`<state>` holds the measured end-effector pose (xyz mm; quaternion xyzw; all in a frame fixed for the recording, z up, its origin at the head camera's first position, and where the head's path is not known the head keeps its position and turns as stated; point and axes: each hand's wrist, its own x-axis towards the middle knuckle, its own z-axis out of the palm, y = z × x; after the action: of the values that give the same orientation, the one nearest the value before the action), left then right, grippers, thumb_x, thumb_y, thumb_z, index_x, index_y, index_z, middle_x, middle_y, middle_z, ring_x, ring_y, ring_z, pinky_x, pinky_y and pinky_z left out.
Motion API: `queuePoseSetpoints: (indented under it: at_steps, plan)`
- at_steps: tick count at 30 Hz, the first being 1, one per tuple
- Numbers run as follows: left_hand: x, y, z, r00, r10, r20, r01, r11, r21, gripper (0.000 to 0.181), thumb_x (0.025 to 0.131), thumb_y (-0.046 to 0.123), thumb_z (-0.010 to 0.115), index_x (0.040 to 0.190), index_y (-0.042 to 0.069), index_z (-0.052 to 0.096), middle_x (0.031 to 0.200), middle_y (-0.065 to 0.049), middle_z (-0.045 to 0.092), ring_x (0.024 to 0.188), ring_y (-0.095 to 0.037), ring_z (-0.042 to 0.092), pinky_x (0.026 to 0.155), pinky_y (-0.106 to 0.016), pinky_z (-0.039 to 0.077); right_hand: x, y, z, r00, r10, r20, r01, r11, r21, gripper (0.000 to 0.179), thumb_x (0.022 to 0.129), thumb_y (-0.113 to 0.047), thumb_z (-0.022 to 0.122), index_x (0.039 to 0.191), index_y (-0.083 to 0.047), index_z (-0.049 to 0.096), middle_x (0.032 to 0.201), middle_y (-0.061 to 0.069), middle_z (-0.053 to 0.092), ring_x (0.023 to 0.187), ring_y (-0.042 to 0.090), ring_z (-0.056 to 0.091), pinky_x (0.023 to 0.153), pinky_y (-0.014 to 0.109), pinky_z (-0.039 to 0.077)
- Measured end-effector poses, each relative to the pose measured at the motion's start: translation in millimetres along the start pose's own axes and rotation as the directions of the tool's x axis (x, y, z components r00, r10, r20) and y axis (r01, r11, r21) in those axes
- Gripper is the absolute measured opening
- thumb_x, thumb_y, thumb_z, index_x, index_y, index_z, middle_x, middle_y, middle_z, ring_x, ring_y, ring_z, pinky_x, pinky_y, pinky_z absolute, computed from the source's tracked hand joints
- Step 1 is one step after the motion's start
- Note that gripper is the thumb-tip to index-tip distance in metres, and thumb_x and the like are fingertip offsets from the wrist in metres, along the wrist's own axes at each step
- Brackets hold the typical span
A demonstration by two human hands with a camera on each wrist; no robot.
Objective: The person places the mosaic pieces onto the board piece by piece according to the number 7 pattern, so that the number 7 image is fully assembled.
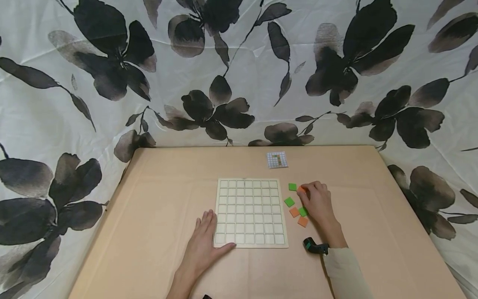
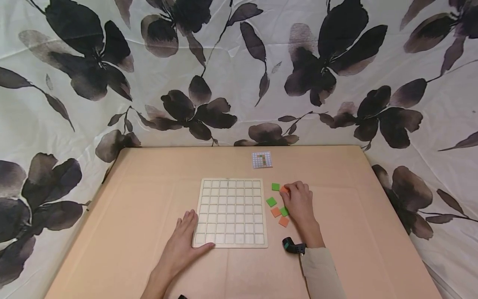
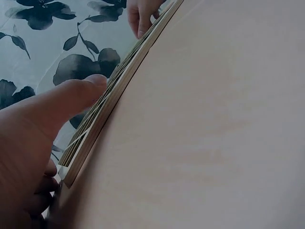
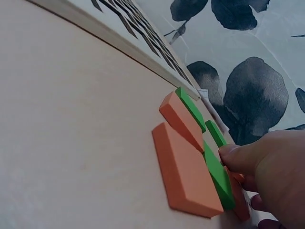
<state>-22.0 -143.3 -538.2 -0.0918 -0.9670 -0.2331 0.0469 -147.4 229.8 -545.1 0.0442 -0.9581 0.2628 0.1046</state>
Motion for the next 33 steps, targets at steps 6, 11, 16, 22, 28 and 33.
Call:
queuePoseSetpoints:
  at_steps: [6, 11, 16, 22, 28, 33]
  plan:
    - [1.8, -1.1, 0.5, 1.000, 0.011, 0.002, -0.011, 1.000, 0.007, 0.113, 0.073, 0.071, 0.074, 0.150, -0.005, 0.040, 0.160, -0.021, 0.034, 0.153, -0.032, 0.029, 0.130, -0.046, 0.022, 2.0, -1, -2, 0.998, 0.054, 0.033, -0.056, 0.997, 0.054, 0.038, 0.094, -0.027, 0.071, 0.118, 0.002, 0.066, 0.111, 0.021, 0.060, 0.103, 0.036, 0.048, 0.087, 0.051, 0.042]
    - [3.9, -2.3, -0.7, 1.000, 0.007, 0.016, -0.007, 1.000, 0.005, 0.118, 0.070, 0.072, 0.076, 0.151, -0.005, 0.038, 0.162, -0.021, 0.031, 0.154, -0.031, 0.026, 0.131, -0.044, 0.020, 4.9, -4, -5, 0.995, 0.083, 0.046, -0.086, 0.993, 0.078, 0.036, 0.095, -0.027, 0.070, 0.118, 0.000, 0.064, 0.105, 0.017, 0.062, 0.099, 0.033, 0.049, 0.087, 0.049, 0.040]
    - [4.3, -3.2, -1.0, 1.000, -0.005, 0.025, 0.006, 1.000, -0.012, 0.121, 0.068, 0.071, 0.078, 0.152, -0.004, 0.036, 0.163, -0.020, 0.029, 0.155, -0.030, 0.024, 0.131, -0.044, 0.018, 6.1, -6, -5, 0.995, 0.089, 0.041, -0.092, 0.992, 0.084, 0.032, 0.095, -0.025, 0.070, 0.116, -0.002, 0.063, 0.094, 0.013, 0.063, 0.091, 0.029, 0.050, 0.083, 0.044, 0.039]
    - [3.2, -3.6, -0.5, 0.999, -0.020, 0.030, 0.021, 0.999, -0.035, 0.124, 0.066, 0.070, 0.080, 0.153, -0.005, 0.033, 0.164, -0.019, 0.026, 0.155, -0.030, 0.021, 0.132, -0.042, 0.017, 6.1, -7, -5, 0.994, 0.098, 0.046, -0.102, 0.989, 0.104, 0.029, 0.097, -0.022, 0.067, 0.118, -0.002, 0.063, 0.096, 0.015, 0.064, 0.092, 0.031, 0.053, 0.080, 0.043, 0.045]
    - [1.4, -3.8, 1.0, 0.999, -0.034, 0.029, 0.035, 0.999, -0.040, 0.126, 0.065, 0.071, 0.080, 0.153, -0.006, 0.033, 0.165, -0.018, 0.025, 0.156, -0.030, 0.020, 0.132, -0.042, 0.016, 6.1, -10, -7, 0.993, 0.100, 0.059, -0.106, 0.987, 0.124, 0.029, 0.099, -0.022, 0.065, 0.118, -0.001, 0.062, 0.098, 0.015, 0.064, 0.089, 0.028, 0.053, 0.073, 0.035, 0.049]
    - [0.0, -3.7, 2.6, 0.999, -0.035, 0.018, 0.036, 0.999, -0.039, 0.125, 0.064, 0.071, 0.081, 0.151, -0.007, 0.036, 0.164, -0.019, 0.028, 0.155, -0.031, 0.023, 0.131, -0.043, 0.018, 6.9, -14, -9, 0.992, 0.109, 0.062, -0.117, 0.982, 0.149, 0.029, 0.099, -0.021, 0.065, 0.118, -0.001, 0.061, 0.100, 0.015, 0.062, 0.090, 0.027, 0.051, 0.073, 0.033, 0.049]
